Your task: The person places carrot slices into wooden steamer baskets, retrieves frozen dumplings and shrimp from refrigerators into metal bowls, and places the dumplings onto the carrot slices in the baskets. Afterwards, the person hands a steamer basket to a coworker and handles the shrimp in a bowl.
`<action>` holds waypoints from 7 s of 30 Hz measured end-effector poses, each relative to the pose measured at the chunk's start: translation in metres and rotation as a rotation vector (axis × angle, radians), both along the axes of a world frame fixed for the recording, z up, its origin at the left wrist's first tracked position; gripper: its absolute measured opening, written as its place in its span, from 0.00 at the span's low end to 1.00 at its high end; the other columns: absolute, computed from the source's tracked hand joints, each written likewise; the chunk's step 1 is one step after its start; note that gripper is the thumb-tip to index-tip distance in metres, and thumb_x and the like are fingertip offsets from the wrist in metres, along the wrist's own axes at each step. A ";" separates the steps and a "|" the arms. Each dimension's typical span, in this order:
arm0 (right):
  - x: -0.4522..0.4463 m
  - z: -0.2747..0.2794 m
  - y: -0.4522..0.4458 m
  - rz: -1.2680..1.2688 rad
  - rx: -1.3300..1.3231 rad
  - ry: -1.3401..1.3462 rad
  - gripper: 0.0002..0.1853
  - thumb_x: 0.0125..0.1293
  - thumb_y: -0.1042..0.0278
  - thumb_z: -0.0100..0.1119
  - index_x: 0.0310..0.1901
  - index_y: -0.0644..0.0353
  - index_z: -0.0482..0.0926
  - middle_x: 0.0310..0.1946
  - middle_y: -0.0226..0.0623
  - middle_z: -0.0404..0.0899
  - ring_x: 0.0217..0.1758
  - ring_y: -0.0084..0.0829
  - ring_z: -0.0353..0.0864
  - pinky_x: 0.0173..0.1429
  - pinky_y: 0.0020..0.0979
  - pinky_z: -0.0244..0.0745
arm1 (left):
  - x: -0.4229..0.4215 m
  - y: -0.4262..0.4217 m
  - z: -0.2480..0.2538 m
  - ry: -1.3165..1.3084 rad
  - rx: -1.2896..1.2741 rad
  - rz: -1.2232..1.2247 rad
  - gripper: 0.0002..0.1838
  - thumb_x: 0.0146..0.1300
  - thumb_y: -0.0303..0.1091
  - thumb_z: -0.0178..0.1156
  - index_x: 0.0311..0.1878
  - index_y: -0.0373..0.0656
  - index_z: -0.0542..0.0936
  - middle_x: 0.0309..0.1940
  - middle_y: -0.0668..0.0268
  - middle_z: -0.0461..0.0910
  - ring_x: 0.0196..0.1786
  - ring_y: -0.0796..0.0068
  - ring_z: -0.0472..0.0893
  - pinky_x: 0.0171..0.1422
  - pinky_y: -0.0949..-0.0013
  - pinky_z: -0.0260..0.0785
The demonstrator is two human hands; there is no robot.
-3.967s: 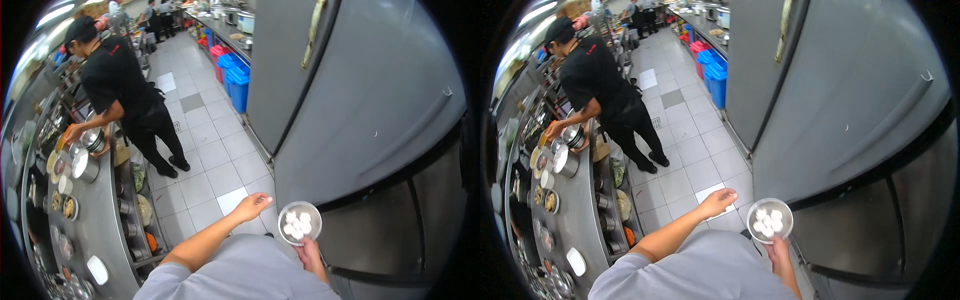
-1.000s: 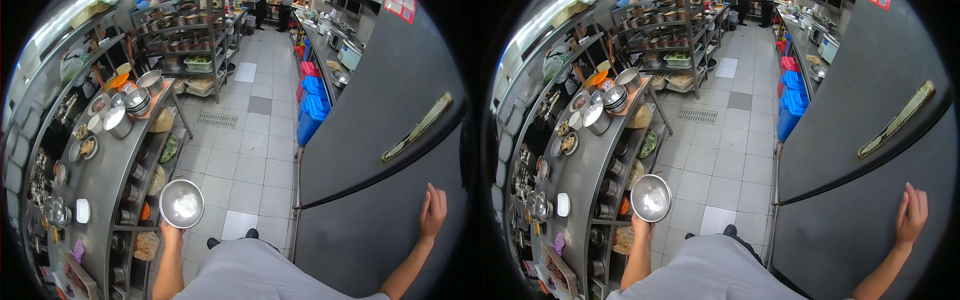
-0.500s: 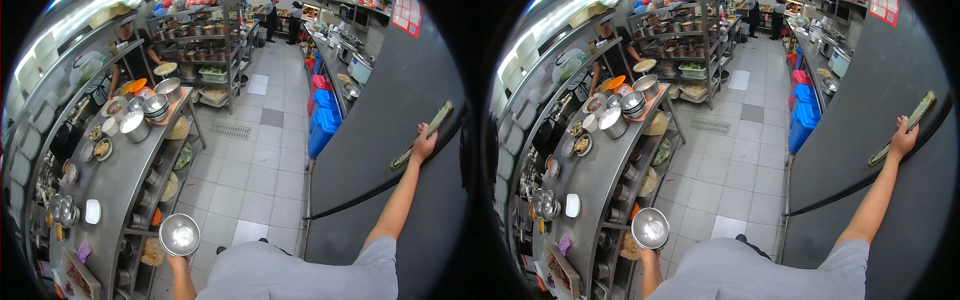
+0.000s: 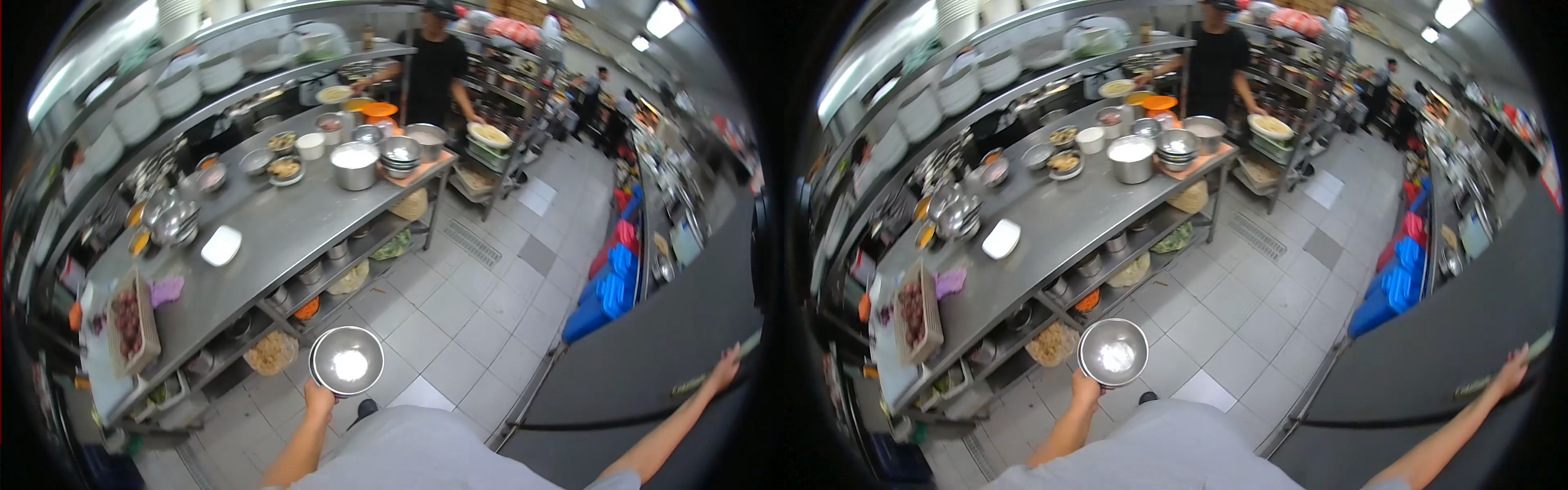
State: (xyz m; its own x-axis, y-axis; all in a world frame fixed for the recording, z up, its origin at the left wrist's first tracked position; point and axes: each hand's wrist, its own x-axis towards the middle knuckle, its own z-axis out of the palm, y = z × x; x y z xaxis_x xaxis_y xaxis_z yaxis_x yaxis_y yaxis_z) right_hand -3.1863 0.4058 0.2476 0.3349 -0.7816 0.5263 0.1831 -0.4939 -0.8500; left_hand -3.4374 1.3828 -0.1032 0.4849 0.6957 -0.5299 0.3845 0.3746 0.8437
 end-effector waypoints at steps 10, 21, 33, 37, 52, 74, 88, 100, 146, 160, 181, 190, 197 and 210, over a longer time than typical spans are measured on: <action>0.057 -0.040 0.157 -0.508 -0.691 0.039 0.28 0.73 0.44 0.69 0.56 0.66 0.83 0.48 0.44 0.88 0.48 0.39 0.90 0.52 0.36 0.85 | -0.014 -0.020 0.027 0.012 -0.039 0.125 0.11 0.73 0.30 0.57 0.55 0.37 0.81 0.30 0.59 0.88 0.24 0.67 0.87 0.22 0.69 0.69; 0.164 -0.042 0.338 -0.373 -0.937 -0.088 0.38 0.76 0.47 0.64 0.70 0.76 0.68 0.63 0.68 0.78 0.67 0.60 0.80 0.72 0.46 0.75 | -0.021 -0.050 0.080 -0.027 0.004 0.083 0.11 0.72 0.27 0.56 0.53 0.36 0.81 0.29 0.57 0.86 0.25 0.67 0.87 0.23 0.70 0.69; 0.252 -0.043 0.401 -0.354 -0.900 -0.082 0.43 0.77 0.47 0.61 0.74 0.81 0.60 0.68 0.73 0.72 0.70 0.61 0.78 0.76 0.45 0.74 | -0.067 -0.065 0.053 -0.039 0.048 0.249 0.12 0.73 0.26 0.53 0.54 0.34 0.78 0.30 0.55 0.87 0.26 0.62 0.88 0.23 0.67 0.70; 0.248 -0.044 0.393 -0.363 -0.904 -0.070 0.43 0.77 0.45 0.61 0.73 0.81 0.62 0.67 0.71 0.74 0.68 0.61 0.80 0.75 0.44 0.75 | -0.081 -0.078 0.046 -0.029 0.013 0.301 0.12 0.73 0.27 0.52 0.55 0.36 0.79 0.31 0.56 0.87 0.27 0.64 0.89 0.22 0.69 0.69; 0.169 -0.046 0.343 -0.425 -1.000 -0.020 0.41 0.76 0.39 0.62 0.68 0.75 0.70 0.57 0.62 0.83 0.60 0.55 0.85 0.67 0.45 0.81 | -0.097 -0.164 0.030 -0.032 -0.081 0.356 0.10 0.72 0.24 0.54 0.52 0.36 0.81 0.30 0.56 0.87 0.25 0.70 0.85 0.22 0.71 0.67; 0.124 -0.044 0.282 -0.449 -1.074 -0.177 0.39 0.76 0.47 0.64 0.71 0.77 0.69 0.66 0.66 0.77 0.69 0.58 0.80 0.77 0.45 0.71 | -0.238 -0.099 0.023 -0.117 -0.061 0.492 0.09 0.73 0.25 0.56 0.53 0.35 0.78 0.31 0.57 0.86 0.24 0.72 0.84 0.22 0.72 0.66; 0.097 -0.045 0.276 -0.335 -1.073 -0.083 0.40 0.73 0.48 0.65 0.72 0.75 0.67 0.67 0.66 0.76 0.72 0.59 0.76 0.80 0.47 0.66 | -0.334 -0.065 -0.012 -0.064 -0.001 0.571 0.12 0.72 0.21 0.53 0.56 0.36 0.77 0.34 0.56 0.86 0.26 0.70 0.86 0.22 0.70 0.68; 0.124 -0.046 0.258 -0.403 -1.058 -0.054 0.42 0.71 0.48 0.65 0.73 0.75 0.65 0.69 0.69 0.74 0.74 0.60 0.74 0.80 0.47 0.67 | -0.324 -0.088 0.000 -0.038 -0.061 0.431 0.09 0.75 0.26 0.55 0.55 0.37 0.77 0.30 0.60 0.86 0.24 0.71 0.84 0.22 0.74 0.65; 0.517 -0.070 0.471 -0.161 -0.819 0.115 0.27 0.67 0.56 0.62 0.62 0.64 0.78 0.76 0.86 0.49 0.77 0.79 0.57 0.81 0.66 0.56 | 0.460 -0.143 -0.034 -0.014 -0.124 -0.454 0.11 0.74 0.23 0.54 0.56 0.43 0.80 0.34 0.67 0.84 0.24 0.81 0.77 0.22 0.76 0.62; 0.502 -0.111 0.471 0.934 -0.460 0.297 0.32 0.65 0.46 0.70 0.63 0.59 0.82 0.76 0.60 0.68 0.75 0.50 0.75 0.72 0.45 0.76 | 0.616 -0.146 -0.041 -0.119 -0.129 -0.870 0.14 0.71 0.18 0.48 0.54 0.34 0.79 0.31 0.59 0.83 0.22 0.77 0.76 0.22 0.77 0.62; -0.332 -0.596 0.561 -0.125 1.508 1.856 0.32 0.67 0.38 0.65 0.60 0.59 0.88 0.65 0.50 0.83 0.70 0.49 0.82 0.71 0.46 0.76 | 0.638 -0.214 -0.071 0.067 -0.112 -1.034 0.12 0.73 0.23 0.53 0.56 0.40 0.78 0.36 0.65 0.84 0.25 0.80 0.78 0.23 0.78 0.61; -0.062 -0.465 0.287 -0.102 0.345 1.630 0.29 0.74 0.45 0.60 0.68 0.55 0.80 0.67 0.50 0.81 0.72 0.54 0.77 0.75 0.48 0.73 | 0.619 -0.337 -0.031 -0.098 -0.171 -1.171 0.11 0.73 0.21 0.54 0.56 0.40 0.78 0.36 0.67 0.83 0.26 0.82 0.77 0.24 0.79 0.63; 0.037 -0.366 0.124 -0.167 0.096 1.348 0.26 0.74 0.52 0.64 0.67 0.57 0.80 0.63 0.49 0.84 0.65 0.52 0.83 0.68 0.47 0.77 | 0.583 -0.408 -0.021 -0.020 -0.214 -1.065 0.13 0.72 0.20 0.54 0.57 0.42 0.77 0.39 0.65 0.84 0.29 0.80 0.78 0.26 0.76 0.63; 0.063 -0.391 0.038 0.235 -0.010 1.831 0.27 0.73 0.48 0.62 0.66 0.57 0.80 0.61 0.52 0.83 0.63 0.53 0.83 0.66 0.49 0.80 | 0.549 -0.466 -0.027 -0.071 -0.203 -0.888 0.12 0.74 0.22 0.55 0.58 0.37 0.76 0.40 0.62 0.85 0.30 0.75 0.82 0.25 0.78 0.66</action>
State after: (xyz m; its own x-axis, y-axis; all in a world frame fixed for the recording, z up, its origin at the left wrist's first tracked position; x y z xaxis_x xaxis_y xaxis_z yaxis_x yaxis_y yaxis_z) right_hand -3.1233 0.4439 -0.1434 0.5119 -0.6395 -0.5736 -0.7965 -0.6035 -0.0379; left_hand -2.8884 0.9163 -0.1304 0.8339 -0.0521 -0.5494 0.5516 0.1095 0.8269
